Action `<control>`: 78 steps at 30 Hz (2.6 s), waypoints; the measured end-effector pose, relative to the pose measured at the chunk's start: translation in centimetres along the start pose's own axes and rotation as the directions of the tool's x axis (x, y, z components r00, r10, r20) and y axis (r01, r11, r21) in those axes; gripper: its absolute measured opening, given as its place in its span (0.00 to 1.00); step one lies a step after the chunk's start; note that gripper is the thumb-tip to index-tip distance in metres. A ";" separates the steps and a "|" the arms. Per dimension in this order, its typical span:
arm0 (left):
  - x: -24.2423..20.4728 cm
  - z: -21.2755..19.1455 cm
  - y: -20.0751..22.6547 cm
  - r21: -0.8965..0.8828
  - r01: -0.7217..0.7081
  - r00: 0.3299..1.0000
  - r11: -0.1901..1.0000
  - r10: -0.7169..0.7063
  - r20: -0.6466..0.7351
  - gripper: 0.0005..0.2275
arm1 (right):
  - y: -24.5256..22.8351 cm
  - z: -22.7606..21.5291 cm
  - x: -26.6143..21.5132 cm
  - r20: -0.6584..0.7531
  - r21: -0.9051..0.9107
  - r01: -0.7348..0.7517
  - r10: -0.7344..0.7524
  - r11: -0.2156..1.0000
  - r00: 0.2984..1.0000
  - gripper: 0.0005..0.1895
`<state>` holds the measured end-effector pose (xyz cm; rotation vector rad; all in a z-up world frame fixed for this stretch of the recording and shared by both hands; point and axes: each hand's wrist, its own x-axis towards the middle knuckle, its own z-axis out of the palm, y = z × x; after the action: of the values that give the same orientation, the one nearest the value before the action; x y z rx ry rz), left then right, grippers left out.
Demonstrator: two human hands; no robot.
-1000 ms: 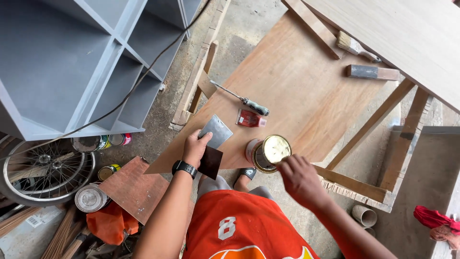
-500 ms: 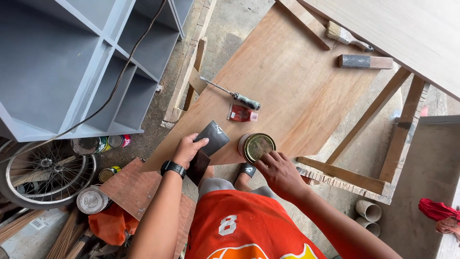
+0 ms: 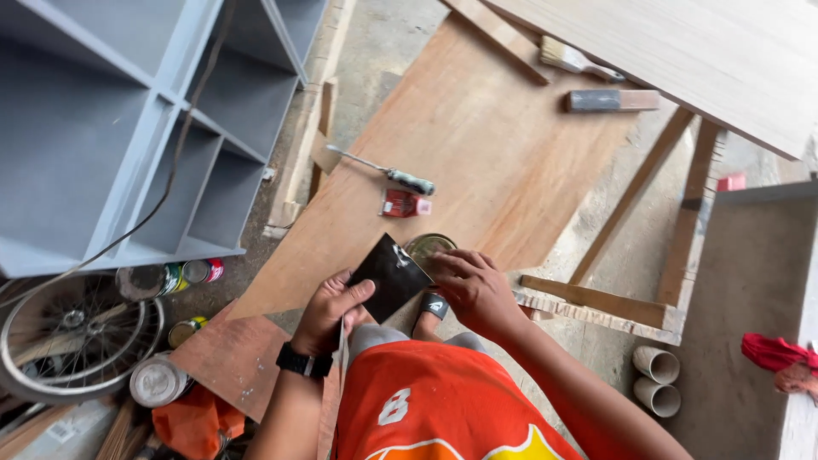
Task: The person sands wooden boards with sandpaper, inspects the wood, and uses a screwdriver to open a small can of wood filler.
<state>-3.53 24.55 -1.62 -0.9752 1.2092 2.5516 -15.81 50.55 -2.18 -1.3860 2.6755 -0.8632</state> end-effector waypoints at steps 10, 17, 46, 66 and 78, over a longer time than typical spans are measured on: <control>1.5 14.9 -4.9 0.523 -0.172 0.984 0.835 0.126 0.123 0.08 | 3.4 -2.0 -11.4 0.357 0.934 -0.229 0.734 -0.274 0.577 0.16; 3.9 17.6 -11.0 0.569 -0.119 0.992 0.814 0.070 0.108 0.07 | 4.2 -2.4 -13.3 0.251 0.966 -0.058 0.849 -0.253 0.465 0.13; 3.3 8.4 -3.7 0.853 0.120 0.967 0.508 0.134 -0.216 0.30 | 6.2 4.3 0.3 0.410 0.397 -0.675 0.538 0.622 0.737 0.41; 8.6 3.6 -7.8 0.783 -0.019 0.965 0.622 0.217 -0.149 0.22 | 7.3 3.3 1.2 0.463 0.387 -0.657 0.479 0.647 0.745 0.34; 6.4 6.1 -5.6 0.680 0.034 0.970 0.732 0.140 -0.198 0.20 | 17.4 16.1 19.1 0.381 -0.012 -0.453 0.423 0.891 0.822 0.20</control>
<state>-9.35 31.93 -6.32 -1.0591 2.0536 1.7623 -36.53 36.57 -19.55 -0.7584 2.4655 -0.5764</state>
